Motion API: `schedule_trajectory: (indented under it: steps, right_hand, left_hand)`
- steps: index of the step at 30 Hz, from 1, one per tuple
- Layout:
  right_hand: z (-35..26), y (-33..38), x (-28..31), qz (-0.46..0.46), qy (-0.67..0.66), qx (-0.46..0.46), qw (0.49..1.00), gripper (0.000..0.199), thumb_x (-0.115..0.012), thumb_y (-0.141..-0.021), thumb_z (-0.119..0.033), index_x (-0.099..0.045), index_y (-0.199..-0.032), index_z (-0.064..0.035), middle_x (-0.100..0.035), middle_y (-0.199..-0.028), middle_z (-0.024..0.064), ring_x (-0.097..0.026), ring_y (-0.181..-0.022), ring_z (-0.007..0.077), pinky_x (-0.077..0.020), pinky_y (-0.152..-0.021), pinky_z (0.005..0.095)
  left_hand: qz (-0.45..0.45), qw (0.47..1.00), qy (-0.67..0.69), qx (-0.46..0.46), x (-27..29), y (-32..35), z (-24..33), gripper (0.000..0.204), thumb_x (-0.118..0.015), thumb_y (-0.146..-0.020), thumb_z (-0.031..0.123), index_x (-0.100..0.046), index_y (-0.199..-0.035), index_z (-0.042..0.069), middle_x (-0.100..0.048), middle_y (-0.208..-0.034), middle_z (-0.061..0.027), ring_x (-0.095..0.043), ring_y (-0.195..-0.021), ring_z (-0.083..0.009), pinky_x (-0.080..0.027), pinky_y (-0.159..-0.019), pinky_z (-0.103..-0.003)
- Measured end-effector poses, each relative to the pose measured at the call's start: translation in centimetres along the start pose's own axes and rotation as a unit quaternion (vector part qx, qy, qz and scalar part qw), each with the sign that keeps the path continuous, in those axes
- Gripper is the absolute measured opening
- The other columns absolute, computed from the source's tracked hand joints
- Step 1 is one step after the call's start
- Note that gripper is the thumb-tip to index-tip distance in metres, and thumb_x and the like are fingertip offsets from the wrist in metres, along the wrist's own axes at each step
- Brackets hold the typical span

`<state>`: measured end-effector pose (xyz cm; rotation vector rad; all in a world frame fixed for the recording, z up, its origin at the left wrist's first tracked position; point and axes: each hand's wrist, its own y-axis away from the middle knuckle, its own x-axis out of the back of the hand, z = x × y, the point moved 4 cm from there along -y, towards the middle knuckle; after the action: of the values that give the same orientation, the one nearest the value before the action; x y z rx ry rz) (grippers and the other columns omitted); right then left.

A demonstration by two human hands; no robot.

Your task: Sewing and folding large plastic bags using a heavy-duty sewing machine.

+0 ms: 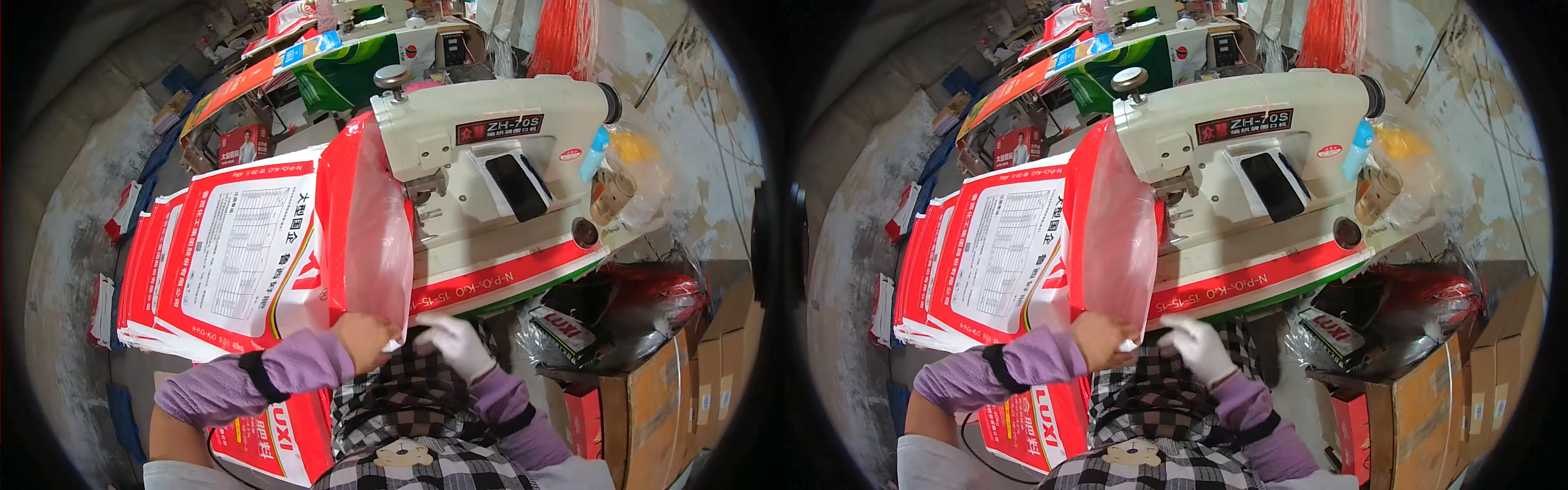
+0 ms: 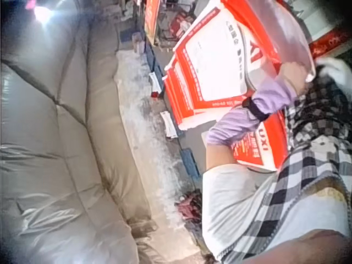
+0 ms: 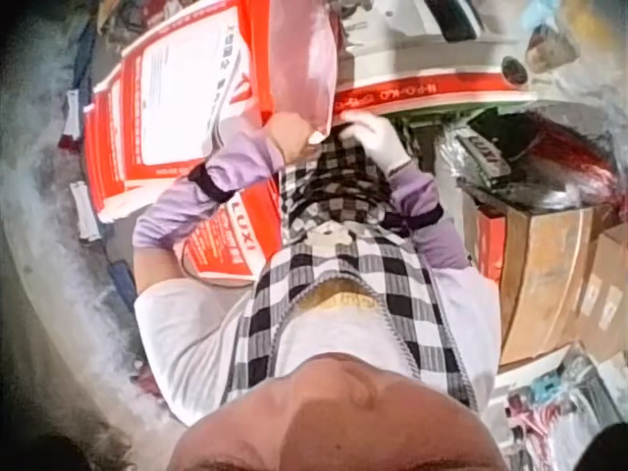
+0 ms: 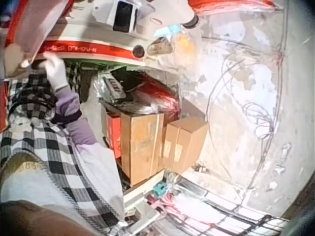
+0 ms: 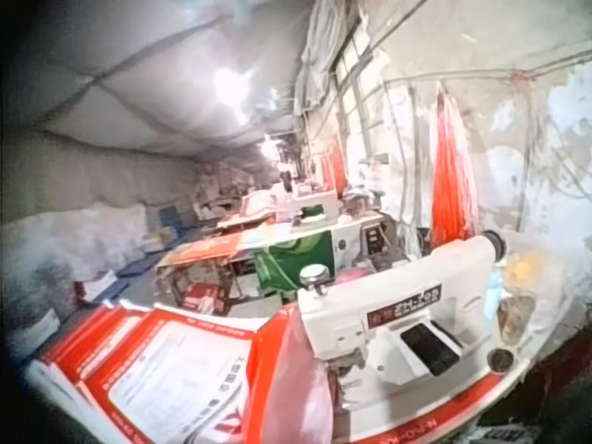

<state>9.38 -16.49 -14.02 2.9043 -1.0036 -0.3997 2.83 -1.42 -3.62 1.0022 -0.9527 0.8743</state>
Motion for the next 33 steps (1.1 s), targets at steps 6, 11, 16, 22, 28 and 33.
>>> schedule_trajectory:
  steps: [6, 11, 16, 22, 28, 33]
  right_hand:
    - [-3.1, -10.1, 0.1, 0.148, 0.318, -0.058, 0.935, 0.06, -0.044, -0.092, -0.033, -0.031, -0.14, 0.0002, -0.063, -0.107, 0.0283, -0.061, -0.099, 0.0415, -0.0475, -0.087, 0.0492]
    - [-1.3, -12.8, 0.4, 0.118, 0.55, -0.128, 0.817, 0.075, -0.05, -0.085, -0.026, -0.015, -0.147, -0.0011, -0.067, -0.087, 0.0227, -0.067, -0.079, 0.035, -0.0521, -0.073, 0.0453]
    - [2.8, -7.1, -2.6, 0.079, 0.64, -0.067, 0.761, 0.072, -0.05, -0.087, -0.017, -0.014, -0.148, -0.0002, -0.065, -0.059, 0.0105, -0.063, -0.052, 0.0268, -0.0522, -0.053, 0.044]
    - [-1.6, -13.6, 0.5, 0.143, 0.647, -0.07, 0.745, 0.06, -0.054, -0.082, -0.016, -0.038, -0.138, -0.0004, -0.069, -0.07, 0.0108, -0.069, -0.063, 0.0259, -0.0528, -0.052, 0.041]
    - [0.8, -21.4, 0.0, 0.205, 0.575, -0.038, 0.791, 0.029, -0.057, -0.082, -0.02, -0.066, -0.108, -0.0104, -0.068, -0.072, 0.0091, -0.068, -0.068, 0.0282, -0.0536, -0.058, 0.0395]
    - [3.9, -15.9, 1.9, 0.153, 0.52, -0.053, 0.839, 0.03, -0.056, -0.084, -0.023, -0.066, -0.109, -0.0098, -0.068, -0.081, 0.0134, -0.066, -0.075, 0.0313, -0.0531, -0.064, 0.041]
  left_hand:
    - [0.058, 0.989, -0.097, -0.092, -1.0, -2.4, 4.3, 0.012, -0.059, -0.075, 0.015, -0.058, -0.083, 0.006, -0.062, -0.074, -0.0086, -0.066, -0.071, -0.0262, -0.053, -0.062, -0.037]
    - [0.048, 0.979, -0.135, -0.143, -1.1, -3.6, 5.7, 0.014, -0.059, -0.072, 0.017, -0.06, -0.082, 0.006, -0.061, -0.072, -0.0058, -0.065, -0.072, -0.0224, -0.052, -0.063, -0.035]
    - [0.034, 0.961, -0.122, -0.246, 2.1, -3.7, -2.1, 0.033, -0.068, -0.067, 0.027, -0.064, -0.098, 0.019, -0.065, -0.079, -0.0024, -0.063, -0.083, -0.0229, -0.047, -0.085, -0.041]
    - [-0.086, 0.958, -0.251, -0.105, 16.9, -6.1, -8.1, 0.028, -0.065, -0.079, 0.037, -0.07, -0.102, 0.021, -0.07, -0.077, -0.0034, -0.064, -0.063, -0.0242, -0.052, -0.076, -0.04]
    - [-0.053, 0.957, -0.212, -0.19, 2.5, -3.7, 5.7, 0.026, -0.062, -0.081, 0.024, -0.066, -0.099, 0.006, -0.063, -0.083, -0.0069, -0.062, -0.075, -0.0216, -0.047, -0.081, -0.048]
    - [0.265, 0.938, -0.164, -0.152, 14.3, -1.8, -4.4, 0.03, -0.062, -0.081, 0.024, -0.065, -0.103, 0.004, -0.064, -0.099, -0.0137, -0.063, -0.094, -0.0247, -0.042, -0.093, -0.053]
